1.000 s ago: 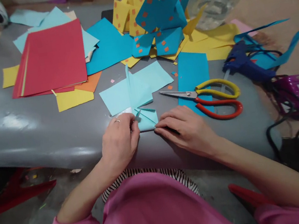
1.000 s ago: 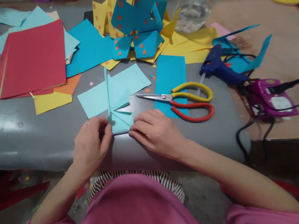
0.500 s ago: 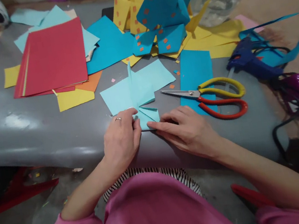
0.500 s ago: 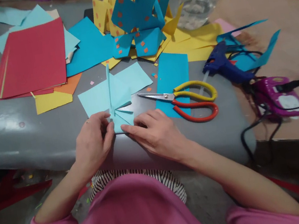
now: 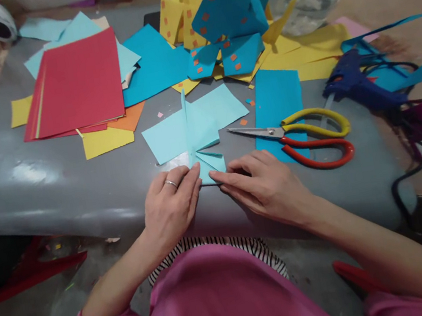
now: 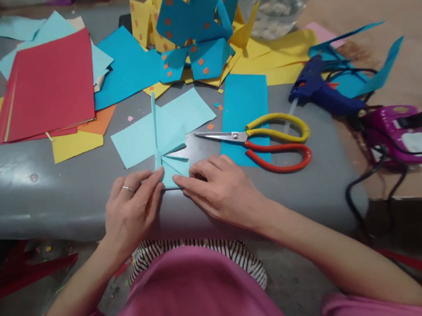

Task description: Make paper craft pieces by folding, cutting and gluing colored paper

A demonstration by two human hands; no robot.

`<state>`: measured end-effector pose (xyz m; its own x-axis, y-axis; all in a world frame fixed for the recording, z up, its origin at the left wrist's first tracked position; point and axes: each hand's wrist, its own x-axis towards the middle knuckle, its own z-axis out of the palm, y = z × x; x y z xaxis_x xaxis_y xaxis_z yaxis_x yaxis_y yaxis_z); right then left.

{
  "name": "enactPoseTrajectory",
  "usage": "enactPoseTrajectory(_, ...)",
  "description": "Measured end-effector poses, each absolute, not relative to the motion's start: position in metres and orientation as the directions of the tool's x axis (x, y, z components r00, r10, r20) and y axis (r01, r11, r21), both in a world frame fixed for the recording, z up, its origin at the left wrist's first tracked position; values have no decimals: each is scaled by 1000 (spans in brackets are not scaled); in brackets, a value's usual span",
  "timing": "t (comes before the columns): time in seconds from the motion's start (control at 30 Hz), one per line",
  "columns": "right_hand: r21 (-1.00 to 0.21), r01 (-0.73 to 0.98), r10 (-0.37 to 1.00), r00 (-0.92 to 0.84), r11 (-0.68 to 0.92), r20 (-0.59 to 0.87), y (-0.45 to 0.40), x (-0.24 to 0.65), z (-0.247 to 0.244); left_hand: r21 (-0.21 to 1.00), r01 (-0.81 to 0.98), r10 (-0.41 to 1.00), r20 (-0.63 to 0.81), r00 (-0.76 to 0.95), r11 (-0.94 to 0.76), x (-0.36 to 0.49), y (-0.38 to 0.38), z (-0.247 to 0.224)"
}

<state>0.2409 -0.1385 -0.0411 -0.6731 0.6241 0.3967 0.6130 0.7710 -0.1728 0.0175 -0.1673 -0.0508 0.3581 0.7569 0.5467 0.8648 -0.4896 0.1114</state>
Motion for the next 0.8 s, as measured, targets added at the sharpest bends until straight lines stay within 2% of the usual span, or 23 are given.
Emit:
enactPoseTrajectory(0.33, -170, 616, 631, -686, 769, 363, -138, 243, -41, 155, 878, 792, 522, 317, -453, 18, -174, -56)
enactPoseTrajectory(0.53, -158, 618, 626, -686, 770, 370, -138, 243, -40, 56, 894, 757, 557, 342, -445, 20, -176, -57)
enactPoseTrajectory(0.8, -179, 623, 641, -684, 762, 349, -138, 241, -40, 61, 901, 760, 563, 324, -430, 22, -175, -56)
